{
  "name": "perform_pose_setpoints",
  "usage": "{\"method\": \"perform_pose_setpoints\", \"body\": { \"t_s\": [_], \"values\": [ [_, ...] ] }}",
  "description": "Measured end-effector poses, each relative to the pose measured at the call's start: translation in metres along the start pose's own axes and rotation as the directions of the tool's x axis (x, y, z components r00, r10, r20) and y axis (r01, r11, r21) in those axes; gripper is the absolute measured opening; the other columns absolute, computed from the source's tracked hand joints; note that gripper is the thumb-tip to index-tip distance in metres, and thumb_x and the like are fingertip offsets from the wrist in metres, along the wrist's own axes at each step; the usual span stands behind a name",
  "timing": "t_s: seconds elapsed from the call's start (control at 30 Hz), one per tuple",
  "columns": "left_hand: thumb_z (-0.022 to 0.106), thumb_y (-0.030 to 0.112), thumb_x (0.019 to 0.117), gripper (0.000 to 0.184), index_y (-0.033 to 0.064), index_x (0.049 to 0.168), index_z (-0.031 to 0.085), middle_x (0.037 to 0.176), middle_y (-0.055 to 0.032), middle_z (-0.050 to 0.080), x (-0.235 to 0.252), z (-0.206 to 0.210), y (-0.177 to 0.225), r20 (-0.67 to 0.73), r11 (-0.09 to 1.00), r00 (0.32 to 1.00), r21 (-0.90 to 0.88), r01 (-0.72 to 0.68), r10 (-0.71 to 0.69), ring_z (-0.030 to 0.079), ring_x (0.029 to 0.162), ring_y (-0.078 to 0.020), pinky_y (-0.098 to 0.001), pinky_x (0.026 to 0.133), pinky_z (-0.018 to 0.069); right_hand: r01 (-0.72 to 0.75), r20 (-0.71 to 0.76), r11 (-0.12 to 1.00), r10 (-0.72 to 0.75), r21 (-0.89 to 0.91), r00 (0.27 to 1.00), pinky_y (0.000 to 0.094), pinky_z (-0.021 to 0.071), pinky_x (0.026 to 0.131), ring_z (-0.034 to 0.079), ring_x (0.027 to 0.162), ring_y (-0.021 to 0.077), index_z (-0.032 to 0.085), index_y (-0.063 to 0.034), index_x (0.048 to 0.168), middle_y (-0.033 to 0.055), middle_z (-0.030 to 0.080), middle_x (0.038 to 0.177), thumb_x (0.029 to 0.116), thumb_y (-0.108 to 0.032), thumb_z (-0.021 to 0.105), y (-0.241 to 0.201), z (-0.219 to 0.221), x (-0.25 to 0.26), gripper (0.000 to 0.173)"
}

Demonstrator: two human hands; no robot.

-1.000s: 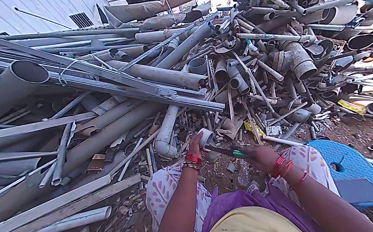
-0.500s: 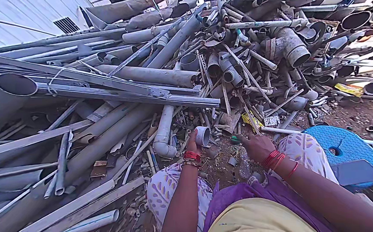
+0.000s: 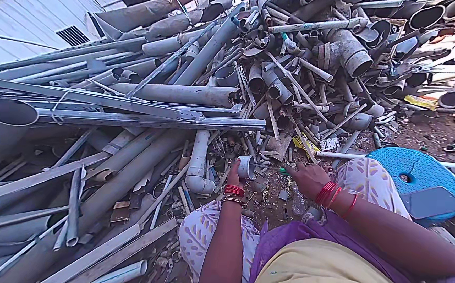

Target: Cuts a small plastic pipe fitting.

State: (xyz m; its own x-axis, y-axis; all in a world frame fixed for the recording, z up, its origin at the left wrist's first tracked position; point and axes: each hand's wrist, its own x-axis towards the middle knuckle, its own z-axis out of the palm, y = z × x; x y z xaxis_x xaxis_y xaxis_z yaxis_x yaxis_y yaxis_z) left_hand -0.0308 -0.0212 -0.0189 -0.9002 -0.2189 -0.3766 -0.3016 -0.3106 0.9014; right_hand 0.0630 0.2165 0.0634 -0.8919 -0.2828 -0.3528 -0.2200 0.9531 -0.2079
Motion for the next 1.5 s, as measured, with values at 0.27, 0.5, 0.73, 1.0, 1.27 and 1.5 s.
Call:
{"method": "perform_pose_setpoints", "body": {
  "t_s": [0.27,0.5,0.73,1.0,1.27,1.5],
  "values": [
    [0.042,0.033,0.1085,0.041,0.0046,0.136,0.053,0.125,-0.0168,0.061,0.001,0.001,-0.003,-0.009,1.000,1.000,0.024,0.016,-0.016,0.062,0.109,-0.0251,-0.0459,0.092,0.0523,0.016,0.035,1.000,-0.017,0.026,0.999,0.0625,0.0502,0.086,0.064,0.110,0.0476,0.052,-0.0093,0.148,0.0283,0.060,0.130,0.1040,-0.013,0.051,0.000,-0.005,-0.002,0.044],
    [0.042,0.040,0.1072,0.042,0.0097,0.134,0.053,0.122,-0.0149,0.062,-0.005,0.003,0.004,-0.030,0.993,0.994,-0.067,0.099,-0.101,0.063,0.107,-0.0265,-0.0492,0.087,0.0535,-0.078,-0.046,0.991,0.083,0.112,0.995,0.0632,0.0504,0.086,0.065,0.110,0.0487,0.050,-0.0133,0.151,0.0288,0.060,0.133,0.1070,-0.023,0.049,0.007,0.004,0.006,0.045],
    [0.042,0.040,0.1070,0.042,0.0094,0.134,0.053,0.122,-0.0156,0.062,-0.005,0.007,-0.003,-0.041,0.991,0.992,-0.080,0.112,-0.115,0.063,0.107,-0.0273,-0.0509,0.086,0.0529,0.102,0.014,0.967,-0.109,0.232,0.994,0.0665,0.0459,0.096,0.063,0.119,0.0439,0.059,-0.0141,0.144,0.0218,0.068,0.127,0.1049,-0.028,0.057,0.034,0.002,0.010,0.042],
    [0.034,0.044,0.1071,0.044,0.0119,0.133,0.051,0.120,-0.0164,0.063,-0.009,0.009,0.005,0.028,0.978,0.990,-0.157,0.138,-0.136,0.064,0.105,-0.0301,-0.0530,0.081,0.0545,0.231,-0.185,0.957,-0.198,0.177,0.963,0.0663,0.0491,0.085,0.067,0.105,0.0474,0.063,-0.0112,0.140,0.0264,0.070,0.116,0.1041,-0.027,0.056,0.041,0.009,0.008,0.040],
    [0.037,0.036,0.1092,0.042,0.0072,0.136,0.051,0.122,-0.0157,0.061,-0.008,0.009,0.002,0.033,0.996,0.996,0.035,0.086,-0.087,0.063,0.106,-0.0251,-0.0452,0.085,0.0535,0.108,-0.394,0.992,-0.128,-0.072,0.910,0.0604,0.0518,0.080,0.069,0.091,0.0495,0.063,-0.0028,0.136,0.0319,0.067,0.111,0.1040,-0.012,0.049,0.028,0.016,0.002,0.036],
    [0.049,0.031,0.1078,0.046,0.0029,0.144,0.046,0.135,-0.0237,0.056,-0.002,0.003,0.000,-0.061,0.986,0.997,0.155,0.065,-0.056,0.060,0.115,-0.0321,-0.0487,0.092,0.0517,0.054,-0.132,0.978,-0.028,0.202,0.991,0.0647,0.0486,0.089,0.065,0.112,0.0460,0.063,-0.0068,0.136,0.0257,0.067,0.124,0.1055,-0.027,0.054,0.024,0.002,0.003,0.038]
  ]
}}
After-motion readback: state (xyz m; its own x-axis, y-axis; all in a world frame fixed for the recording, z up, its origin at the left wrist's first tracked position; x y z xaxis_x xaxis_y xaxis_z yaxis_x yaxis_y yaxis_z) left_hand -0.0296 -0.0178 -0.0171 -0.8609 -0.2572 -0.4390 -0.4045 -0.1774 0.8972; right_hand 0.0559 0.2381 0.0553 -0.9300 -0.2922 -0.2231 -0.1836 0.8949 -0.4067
